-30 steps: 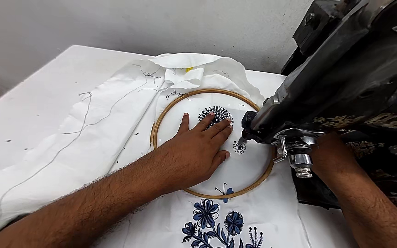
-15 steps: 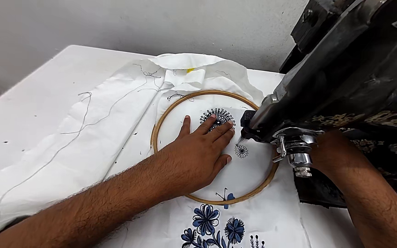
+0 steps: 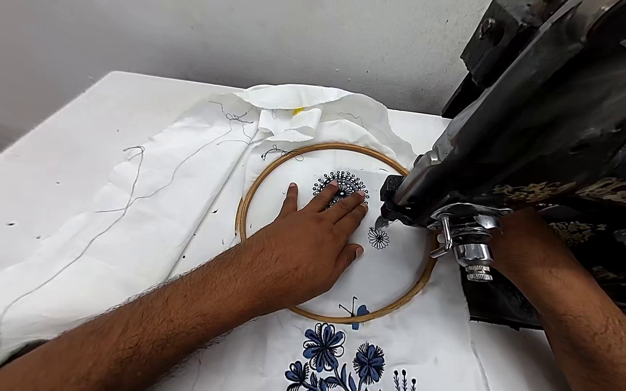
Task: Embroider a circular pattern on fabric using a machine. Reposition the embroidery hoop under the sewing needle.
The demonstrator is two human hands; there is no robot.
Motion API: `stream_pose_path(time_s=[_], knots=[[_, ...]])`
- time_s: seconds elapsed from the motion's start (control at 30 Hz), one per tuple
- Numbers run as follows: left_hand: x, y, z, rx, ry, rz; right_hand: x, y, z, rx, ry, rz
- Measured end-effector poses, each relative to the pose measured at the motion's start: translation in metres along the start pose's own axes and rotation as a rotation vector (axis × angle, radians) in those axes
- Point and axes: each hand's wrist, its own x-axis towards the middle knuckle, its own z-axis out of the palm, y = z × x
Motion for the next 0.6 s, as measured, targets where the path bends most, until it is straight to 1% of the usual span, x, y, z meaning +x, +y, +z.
stream_pose_path(time_s=[0.07,0.13,0.33,0.4,0.5,0.6], knots=[[0.002,-0.002,0.0,-0.009,0.007,-0.001,-0.001,0.001,0.003,0.001,0.02,0.015],[0.002,-0.003,0.001,-0.008,0.014,0.001,0.0,0.003,0.004,-0.003,0.033,-0.023],[0.0,0.003,0.0,-0.001,-0.004,0.007,0.003,0.002,-0.002,-0.021,-0.033,-0.035],[0.001,0.002,0.001,-0.006,-0.003,0.007,0.003,0.005,0.0,-0.009,-0.001,-0.068],[0.003,-0.002,0.001,-0.011,-0.003,-0.001,0.001,0.004,0.003,0.044,0.023,-0.006],[0.004,-0.005,0.0,-0.018,0.005,-0.007,-0.001,0.009,0.01,0.083,0.094,-0.024]])
